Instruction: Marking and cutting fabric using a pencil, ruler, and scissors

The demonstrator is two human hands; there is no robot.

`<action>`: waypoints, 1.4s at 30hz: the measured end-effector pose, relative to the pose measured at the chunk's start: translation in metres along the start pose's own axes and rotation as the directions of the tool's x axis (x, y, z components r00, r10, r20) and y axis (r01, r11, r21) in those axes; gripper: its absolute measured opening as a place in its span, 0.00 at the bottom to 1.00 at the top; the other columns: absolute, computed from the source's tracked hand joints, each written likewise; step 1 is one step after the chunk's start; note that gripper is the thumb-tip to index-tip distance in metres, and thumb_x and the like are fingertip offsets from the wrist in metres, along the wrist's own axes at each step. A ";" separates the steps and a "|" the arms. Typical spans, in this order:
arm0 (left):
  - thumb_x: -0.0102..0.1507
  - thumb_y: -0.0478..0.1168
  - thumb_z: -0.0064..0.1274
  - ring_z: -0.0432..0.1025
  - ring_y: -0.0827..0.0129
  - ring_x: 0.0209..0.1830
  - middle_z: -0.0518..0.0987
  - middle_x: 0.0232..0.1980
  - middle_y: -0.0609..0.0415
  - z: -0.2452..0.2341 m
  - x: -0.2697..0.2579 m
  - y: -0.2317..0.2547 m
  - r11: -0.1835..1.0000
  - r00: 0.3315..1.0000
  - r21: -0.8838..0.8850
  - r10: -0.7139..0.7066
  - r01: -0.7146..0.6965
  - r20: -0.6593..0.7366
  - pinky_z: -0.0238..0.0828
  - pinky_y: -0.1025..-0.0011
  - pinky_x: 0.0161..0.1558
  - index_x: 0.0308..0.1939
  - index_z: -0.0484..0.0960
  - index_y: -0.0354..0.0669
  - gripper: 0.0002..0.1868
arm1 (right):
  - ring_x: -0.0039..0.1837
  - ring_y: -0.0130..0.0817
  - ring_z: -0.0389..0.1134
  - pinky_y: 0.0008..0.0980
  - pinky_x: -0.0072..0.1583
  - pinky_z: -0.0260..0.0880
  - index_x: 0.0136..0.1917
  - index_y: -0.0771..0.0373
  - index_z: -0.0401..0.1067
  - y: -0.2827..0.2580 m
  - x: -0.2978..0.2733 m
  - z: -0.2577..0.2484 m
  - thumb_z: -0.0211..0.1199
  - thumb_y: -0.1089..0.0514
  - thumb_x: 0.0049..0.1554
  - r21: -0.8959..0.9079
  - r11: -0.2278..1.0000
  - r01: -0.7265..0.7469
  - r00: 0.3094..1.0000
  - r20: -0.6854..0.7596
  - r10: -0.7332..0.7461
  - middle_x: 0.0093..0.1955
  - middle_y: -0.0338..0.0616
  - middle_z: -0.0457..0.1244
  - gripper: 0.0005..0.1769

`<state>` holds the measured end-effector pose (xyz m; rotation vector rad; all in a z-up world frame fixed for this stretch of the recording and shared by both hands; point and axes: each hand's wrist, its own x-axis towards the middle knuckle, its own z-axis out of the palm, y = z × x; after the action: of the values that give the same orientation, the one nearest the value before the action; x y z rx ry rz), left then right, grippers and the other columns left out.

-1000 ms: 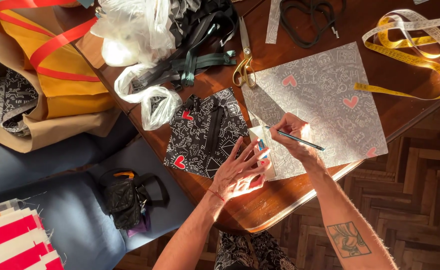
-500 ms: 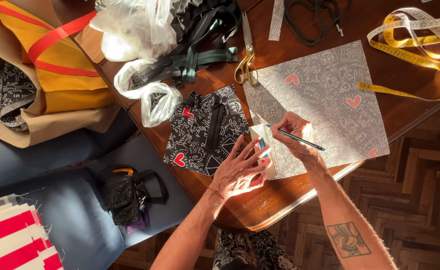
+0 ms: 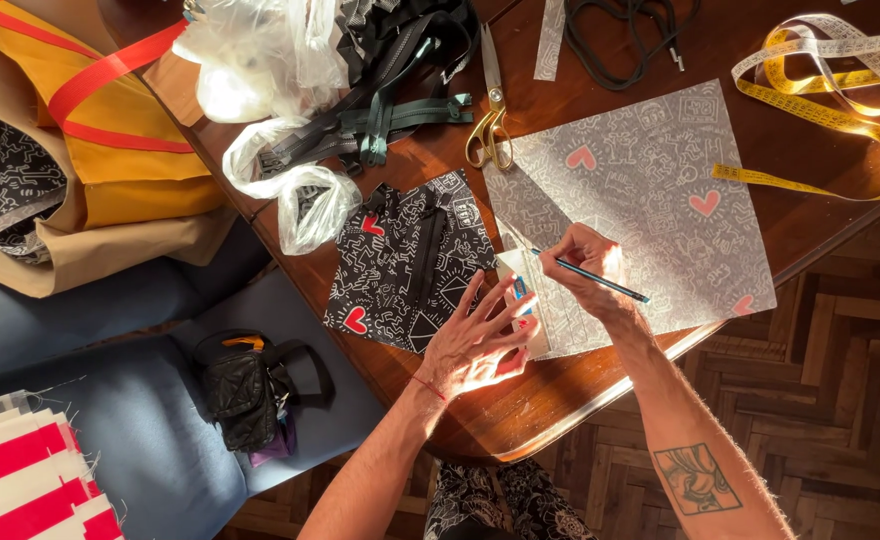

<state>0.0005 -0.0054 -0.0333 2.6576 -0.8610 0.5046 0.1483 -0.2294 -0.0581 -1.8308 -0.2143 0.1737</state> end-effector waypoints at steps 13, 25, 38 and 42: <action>0.72 0.49 0.46 0.54 0.40 0.97 0.56 0.98 0.49 -0.028 0.011 -0.003 0.996 0.999 0.081 0.049 -0.049 -0.001 0.50 0.20 0.88 0.95 0.39 0.80 0.50 | 0.35 0.19 0.63 0.26 0.40 0.68 0.43 0.61 0.84 -0.001 0.000 -0.002 0.86 0.59 0.57 -0.057 0.998 -0.019 1.000 0.018 0.021 0.35 0.43 0.65 0.10; 0.78 0.53 0.56 0.59 0.41 0.94 0.57 0.96 0.52 -0.045 0.016 -0.003 0.960 0.998 0.275 0.048 -0.054 0.028 0.58 0.23 0.88 0.88 0.53 0.82 0.39 | 0.36 0.20 0.61 0.27 0.42 0.69 0.42 0.60 0.84 0.006 0.000 -0.002 0.86 0.58 0.58 -0.049 0.999 -0.014 1.000 0.012 0.015 0.33 0.44 0.61 0.11; 0.76 0.62 0.52 0.57 0.42 0.95 0.57 0.95 0.52 -0.026 0.005 -0.007 0.960 0.997 0.273 0.048 -0.060 0.053 0.55 0.24 0.88 0.84 0.59 0.79 0.34 | 0.33 0.20 0.56 0.25 0.39 0.62 0.43 0.53 0.84 0.004 0.004 -0.006 0.84 0.53 0.59 -0.120 0.987 -0.106 0.991 0.070 0.115 0.29 0.33 0.56 0.08; 0.72 0.71 0.48 0.55 0.39 0.95 0.59 0.94 0.51 -0.018 -0.001 -0.001 0.990 0.995 0.139 0.004 -0.017 0.096 0.50 0.20 0.89 0.81 0.66 0.73 0.35 | 0.35 0.19 0.57 0.25 0.41 0.63 0.42 0.52 0.85 -0.008 0.002 -0.001 0.83 0.54 0.59 -0.104 0.986 -0.127 0.989 0.062 0.134 0.29 0.35 0.57 0.08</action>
<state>-0.0038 0.0022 -0.0176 2.8260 -0.8976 0.4596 0.1499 -0.2282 -0.0503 -1.9411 -0.1530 0.3233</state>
